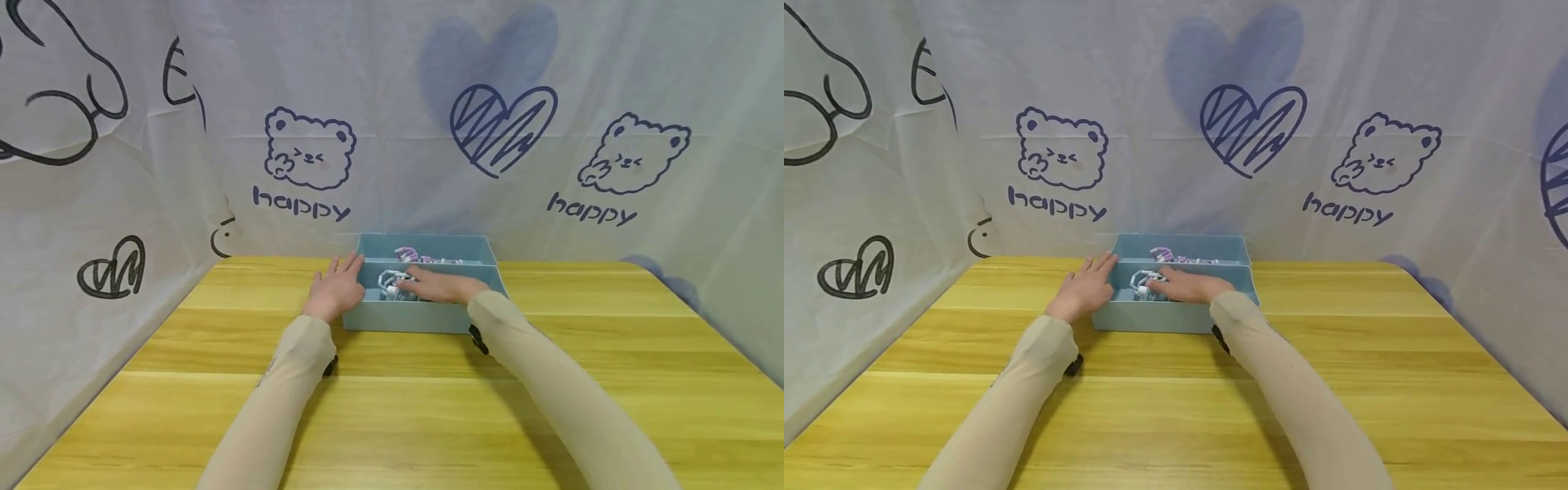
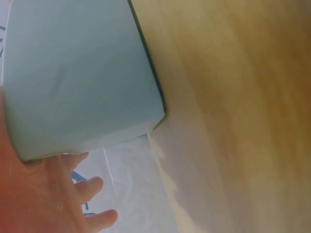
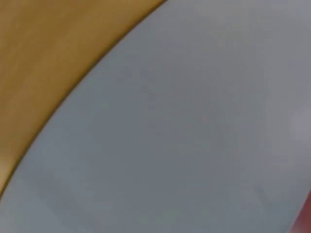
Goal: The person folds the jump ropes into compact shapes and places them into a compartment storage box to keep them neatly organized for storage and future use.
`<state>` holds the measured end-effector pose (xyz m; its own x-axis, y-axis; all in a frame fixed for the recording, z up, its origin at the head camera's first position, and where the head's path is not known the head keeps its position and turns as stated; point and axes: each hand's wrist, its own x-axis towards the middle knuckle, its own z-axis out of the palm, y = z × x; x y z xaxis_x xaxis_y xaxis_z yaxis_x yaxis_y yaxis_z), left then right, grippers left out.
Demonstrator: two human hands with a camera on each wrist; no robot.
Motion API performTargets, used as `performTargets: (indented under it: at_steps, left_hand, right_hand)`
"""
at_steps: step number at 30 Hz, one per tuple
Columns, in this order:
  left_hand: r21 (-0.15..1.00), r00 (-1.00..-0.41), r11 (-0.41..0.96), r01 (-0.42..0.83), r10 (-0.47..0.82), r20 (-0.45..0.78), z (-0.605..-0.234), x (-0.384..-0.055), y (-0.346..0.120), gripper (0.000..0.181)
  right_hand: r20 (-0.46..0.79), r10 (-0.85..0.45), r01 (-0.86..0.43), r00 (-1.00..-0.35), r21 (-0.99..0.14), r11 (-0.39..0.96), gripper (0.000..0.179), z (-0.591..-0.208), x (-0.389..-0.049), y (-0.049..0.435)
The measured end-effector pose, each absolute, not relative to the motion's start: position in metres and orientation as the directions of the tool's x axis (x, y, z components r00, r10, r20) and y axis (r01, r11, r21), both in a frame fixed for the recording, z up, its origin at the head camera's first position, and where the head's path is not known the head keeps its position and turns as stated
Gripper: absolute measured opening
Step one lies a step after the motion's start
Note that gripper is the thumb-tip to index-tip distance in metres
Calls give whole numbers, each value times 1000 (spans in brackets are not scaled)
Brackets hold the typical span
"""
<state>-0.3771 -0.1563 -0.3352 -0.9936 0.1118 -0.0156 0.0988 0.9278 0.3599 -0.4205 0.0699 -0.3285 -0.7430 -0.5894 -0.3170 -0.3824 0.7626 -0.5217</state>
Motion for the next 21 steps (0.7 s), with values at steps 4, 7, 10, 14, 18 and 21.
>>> performTargets:
  at_steps: [4, 7, 10, 14, 18, 21]
  left_hand:
    - [362, -993, 926, 105, 116, -10, -335, -377, -156, 68]
    - [359, -993, 928, 106, 117, -10, -335, -376, -156, 68]
    - [357, -993, 928, 107, 118, -10, -334, -376, -158, 68]
    - [362, -992, 925, 114, 126, -9, -334, -377, -158, 68]
    - [370, -991, 921, 125, 133, 5, -334, -377, -159, 66]
    - [378, -989, 914, 144, 145, 27, -332, -375, -159, 62]
  right_hand:
    - [-312, -599, -382, -738, -538, 751, 75, -325, -414, 69]
    - [-295, -619, -415, -728, -529, 740, 71, -325, -410, 66]
    - [-265, -627, -444, -733, -513, 735, 68, -325, -407, 64]
    - [-232, -605, -448, -762, -486, 750, 67, -326, -403, 63]
    - [-174, -577, -452, -798, -459, 765, 67, -327, -401, 64]
    - [-80, -560, -466, -825, -464, 753, 65, -324, -395, 67]
